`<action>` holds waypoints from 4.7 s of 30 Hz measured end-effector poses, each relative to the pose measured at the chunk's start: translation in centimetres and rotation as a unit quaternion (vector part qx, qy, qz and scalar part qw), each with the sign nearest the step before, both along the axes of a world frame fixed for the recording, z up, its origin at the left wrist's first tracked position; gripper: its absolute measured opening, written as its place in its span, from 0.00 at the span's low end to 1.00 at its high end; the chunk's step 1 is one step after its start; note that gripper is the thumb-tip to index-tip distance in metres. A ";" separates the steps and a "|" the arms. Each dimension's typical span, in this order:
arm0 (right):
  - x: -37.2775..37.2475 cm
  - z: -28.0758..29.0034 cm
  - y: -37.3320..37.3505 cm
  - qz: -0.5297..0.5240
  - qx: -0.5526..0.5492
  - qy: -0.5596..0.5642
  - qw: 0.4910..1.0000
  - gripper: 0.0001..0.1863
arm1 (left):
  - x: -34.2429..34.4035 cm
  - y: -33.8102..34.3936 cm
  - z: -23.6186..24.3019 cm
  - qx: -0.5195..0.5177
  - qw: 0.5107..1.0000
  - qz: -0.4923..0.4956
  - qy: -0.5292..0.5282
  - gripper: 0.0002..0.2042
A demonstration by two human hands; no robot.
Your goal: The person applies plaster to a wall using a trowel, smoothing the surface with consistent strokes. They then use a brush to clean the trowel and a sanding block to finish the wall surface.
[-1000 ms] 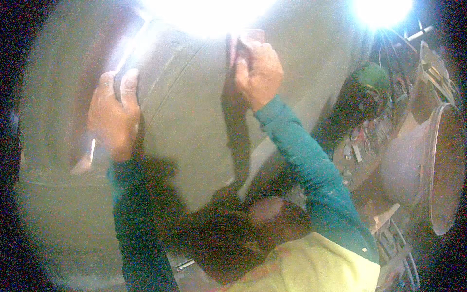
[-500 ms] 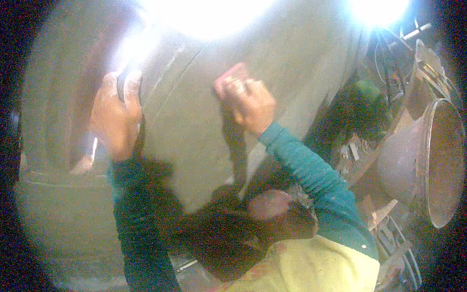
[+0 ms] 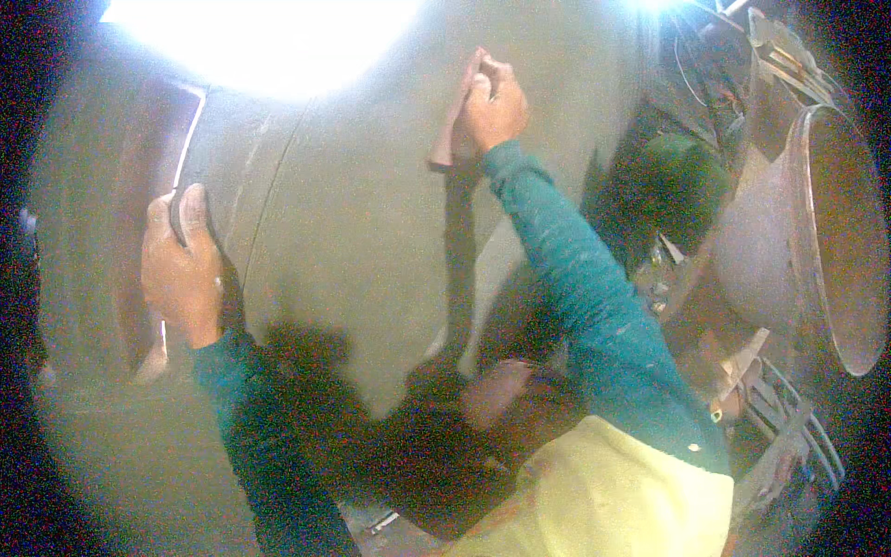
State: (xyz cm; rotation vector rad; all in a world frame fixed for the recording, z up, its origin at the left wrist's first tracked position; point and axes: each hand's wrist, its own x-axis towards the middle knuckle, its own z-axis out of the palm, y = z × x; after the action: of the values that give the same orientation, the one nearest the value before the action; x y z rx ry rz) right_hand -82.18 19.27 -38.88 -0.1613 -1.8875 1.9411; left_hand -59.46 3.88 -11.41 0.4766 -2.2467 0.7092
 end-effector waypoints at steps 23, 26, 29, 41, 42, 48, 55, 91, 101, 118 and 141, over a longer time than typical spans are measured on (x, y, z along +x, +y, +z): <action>-11.4 -2.1 5.6 0.027 -0.073 -0.045 0.996 0.18 | -0.1 -0.1 -0.2 -0.016 0.998 -0.052 -0.006 0.23; -12.7 -7.0 6.8 0.013 0.024 -0.003 1.000 0.21 | -1.4 1.2 0.3 0.038 0.997 -0.066 -0.014 0.22; -2.6 -5.9 1.1 0.029 0.110 0.111 0.987 0.20 | -0.4 1.3 0.8 0.039 0.999 -0.033 -0.016 0.22; -8.5 -6.8 2.9 0.027 0.062 0.099 0.993 0.20 | 0.0 0.7 0.4 0.033 0.999 -0.022 -0.014 0.21; -10.4 -5.6 3.6 0.017 0.079 0.124 0.989 0.19 | 0.2 0.4 0.5 0.014 0.999 -0.028 -0.011 0.21; -21.6 -10.1 10.2 -0.010 0.018 0.012 1.000 0.18 | -0.9 -0.5 0.1 0.001 0.999 -0.041 -0.006 0.23; -15.3 -6.3 6.2 -0.001 0.063 0.102 0.993 0.19 | 1.0 -1.3 0.7 0.038 0.999 -0.010 -0.018 0.23; -10.4 -13.4 5.1 0.034 -0.006 -0.056 0.998 0.23 | 0.2 -2.1 0.6 0.029 0.998 -0.039 -0.038 0.23; -4.5 -9.8 2.8 -0.002 0.028 0.001 1.000 0.18 | 0.1 -0.9 0.3 0.035 0.999 -0.031 -0.025 0.22; -0.3 -8.9 0.3 0.021 0.050 -0.003 0.999 0.18 | 0.5 -0.7 0.3 0.052 0.998 -0.019 -0.022 0.24; -15.3 -13.4 5.4 0.035 -0.053 -0.121 0.991 0.19 | 1.4 -1.7 0.6 0.052 0.998 -0.005 -0.021 0.26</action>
State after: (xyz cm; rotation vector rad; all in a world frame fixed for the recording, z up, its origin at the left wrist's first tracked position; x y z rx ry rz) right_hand -97.51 24.64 -52.27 -0.3810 -1.9628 2.1539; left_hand -58.05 2.16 -10.84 0.5037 -2.3331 0.6039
